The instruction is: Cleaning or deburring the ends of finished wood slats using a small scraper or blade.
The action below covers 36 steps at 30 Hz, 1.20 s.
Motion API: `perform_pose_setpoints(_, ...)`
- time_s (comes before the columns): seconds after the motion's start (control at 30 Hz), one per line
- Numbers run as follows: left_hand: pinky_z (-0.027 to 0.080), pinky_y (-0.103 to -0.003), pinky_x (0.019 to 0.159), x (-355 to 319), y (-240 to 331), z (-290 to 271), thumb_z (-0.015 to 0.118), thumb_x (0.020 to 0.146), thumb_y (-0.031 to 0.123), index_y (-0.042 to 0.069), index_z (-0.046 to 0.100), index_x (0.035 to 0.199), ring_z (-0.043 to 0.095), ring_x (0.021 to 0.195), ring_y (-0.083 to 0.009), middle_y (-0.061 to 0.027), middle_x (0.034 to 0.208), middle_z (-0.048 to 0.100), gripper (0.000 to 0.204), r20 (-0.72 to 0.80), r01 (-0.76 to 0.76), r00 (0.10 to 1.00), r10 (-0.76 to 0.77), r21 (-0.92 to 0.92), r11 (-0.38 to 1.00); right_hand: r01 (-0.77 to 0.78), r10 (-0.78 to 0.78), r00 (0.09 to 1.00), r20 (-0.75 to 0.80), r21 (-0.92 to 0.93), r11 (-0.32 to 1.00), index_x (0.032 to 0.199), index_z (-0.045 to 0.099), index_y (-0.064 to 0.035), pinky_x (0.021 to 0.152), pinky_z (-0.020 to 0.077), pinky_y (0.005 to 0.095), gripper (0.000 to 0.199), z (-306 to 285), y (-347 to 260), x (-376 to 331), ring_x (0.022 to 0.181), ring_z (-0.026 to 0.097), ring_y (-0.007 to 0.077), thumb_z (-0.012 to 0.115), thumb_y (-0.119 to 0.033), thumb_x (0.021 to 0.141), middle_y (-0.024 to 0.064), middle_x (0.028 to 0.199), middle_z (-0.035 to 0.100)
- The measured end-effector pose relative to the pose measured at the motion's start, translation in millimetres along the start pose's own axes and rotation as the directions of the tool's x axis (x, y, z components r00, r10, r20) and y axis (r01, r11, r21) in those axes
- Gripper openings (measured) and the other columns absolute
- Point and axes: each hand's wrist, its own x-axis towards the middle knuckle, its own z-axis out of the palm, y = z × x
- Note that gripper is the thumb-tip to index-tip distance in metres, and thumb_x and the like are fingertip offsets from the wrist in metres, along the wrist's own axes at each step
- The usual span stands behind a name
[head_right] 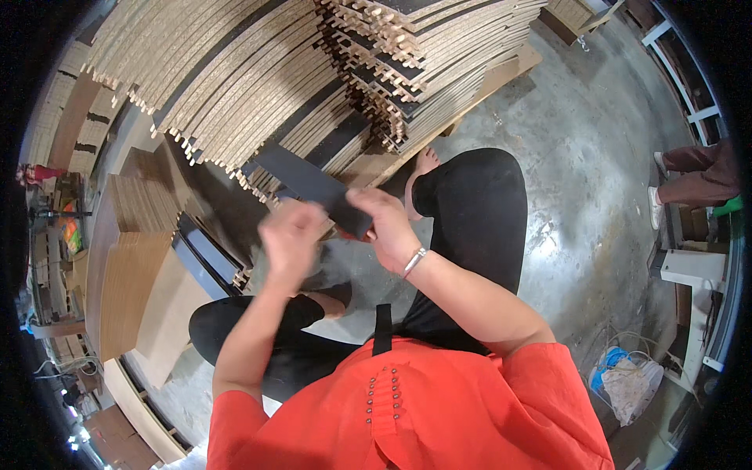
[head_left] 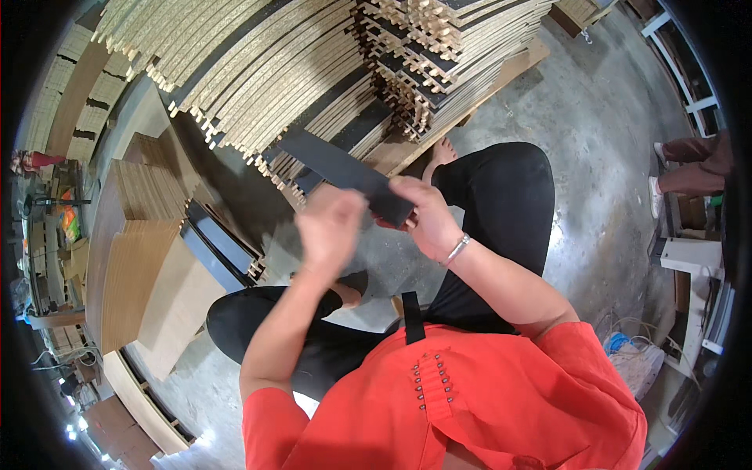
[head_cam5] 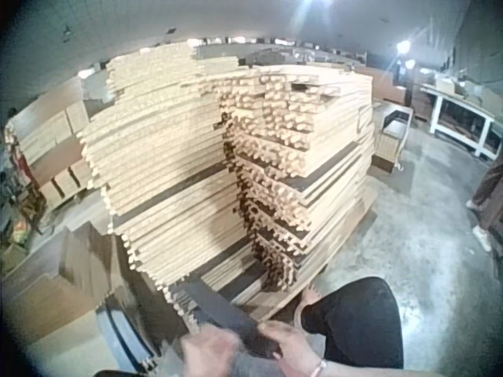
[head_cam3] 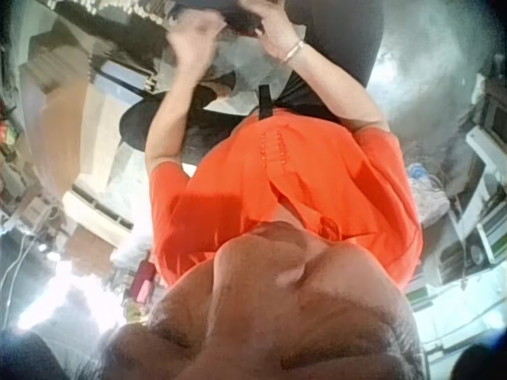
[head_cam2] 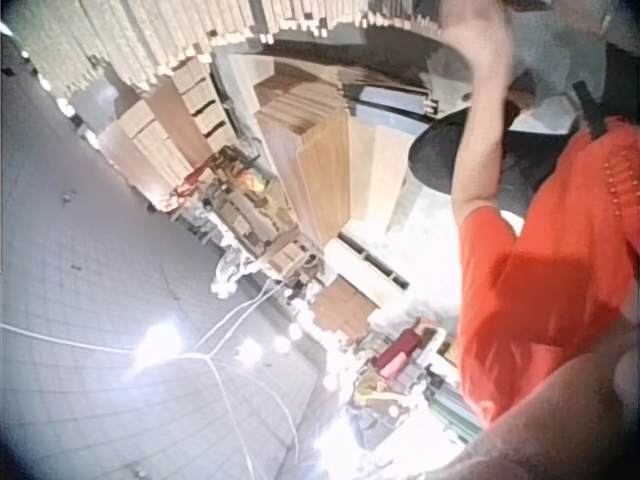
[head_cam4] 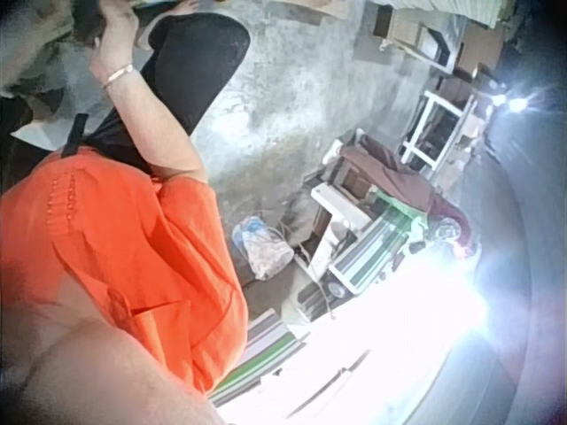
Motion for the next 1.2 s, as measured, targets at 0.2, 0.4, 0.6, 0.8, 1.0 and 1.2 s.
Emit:
perform_pose_setpoints(0.2, 0.028, -0.019, 0.052, -2, -72, -44, 0.065, 0.09, 0.005, 0.002, 0.07, 0.089, 0.04, 0.06, -0.0007, 0.0067, 0.069, 0.055, 0.006, -0.219, 0.465, 0.802, -0.556, -0.357, 0.81, 0.55, -0.661, 0.692, 0.292, -0.805, 0.22, 0.111, 0.058, -0.0017, 0.062, 0.0528, 0.0323, 0.046, -4, 17, 12, 0.079, 0.065, 0.0189, 0.079, -0.004, 0.07, 0.0088, 0.091, 0.064)
perform_pose_setpoints(0.4, 0.037, -0.023, 0.055, 7, -61, -49, 0.065, 0.086, 0.001, 0.0, 0.069, 0.087, 0.049, 0.062, -0.0074, 0.0006, 0.072, 0.058, 0.004, -0.354, 0.372, 0.832, -0.428, -0.216, 0.903, -0.221, 0.244, 0.965, 0.094, -0.211, 0.952, 0.104, 0.06, -0.0075, 0.06, 0.0529, 0.0386, 0.027, -9, 5, 5, 0.072, 0.062, 0.0198, 0.059, -0.03, 0.09, 0.0092, 0.082, 0.065)
perform_pose_setpoints(0.6, 0.049, -0.038, 0.058, -10, -2, 3, 0.07, 0.075, 0.004, 0.005, 0.066, 0.086, 0.06, 0.068, -0.0281, -0.0081, 0.077, 0.059, 0.012, -0.062, -0.129, 0.989, 0.138, 0.133, 0.983, -0.311, 0.318, 0.936, 0.149, -0.07, 0.948, 0.104, 0.059, -0.0102, 0.061, 0.0537, 0.0394, 0.044, 0, 8, -1, 0.068, 0.061, 0.0206, 0.037, -0.047, 0.097, 0.0109, 0.081, 0.065)
perform_pose_setpoints(0.8, 0.049, -0.039, 0.061, 2, -7, 10, 0.069, 0.072, 0.003, 0.005, 0.066, 0.081, 0.059, 0.069, -0.0278, -0.0077, 0.076, 0.059, 0.01, 0.039, -0.17, 0.985, 0.166, 0.161, 0.972, -0.278, 0.265, 0.93, 0.255, 0.015, 0.96, 0.109, 0.057, -0.0095, 0.063, 0.0545, 0.0394, 0.048, -6, 10, 0, 0.066, 0.061, 0.0225, 0.031, -0.049, 0.099, 0.014, 0.086, 0.066)
perform_pose_setpoints(1.0, 0.05, -0.043, 0.062, 53, -120, -3, 0.064, 0.082, 0.014, 0.009, 0.067, 0.08, 0.062, 0.076, -0.032, -0.0094, 0.077, 0.06, 0.007, -0.186, 0.224, 0.971, -0.151, 0.482, 0.847, -0.257, 0.246, 0.958, 0.148, 0.066, 0.964, 0.112, 0.058, -0.0049, 0.063, 0.0535, 0.0392, 0.051, -3, 21, 3, 0.067, 0.062, 0.0242, 0.03, -0.045, 0.101, 0.0177, 0.094, 0.067)
perform_pose_setpoints(1.2, 0.048, -0.04, 0.058, 39, -72, 18, 0.065, 0.073, 0.01, 0.01, 0.064, 0.072, 0.058, 0.065, -0.0287, -0.0084, 0.068, 0.053, 0.001, 0.041, -0.121, 0.993, 0.114, 0.389, 0.913, -0.193, 0.197, 0.98, -0.023, 0.118, 0.974, 0.111, 0.058, -0.0038, 0.065, 0.0531, 0.0382, 0.049, -6, 16, 11, 0.066, 0.062, 0.0242, 0.032, -0.044, 0.101, 0.0181, 0.093, 0.067)
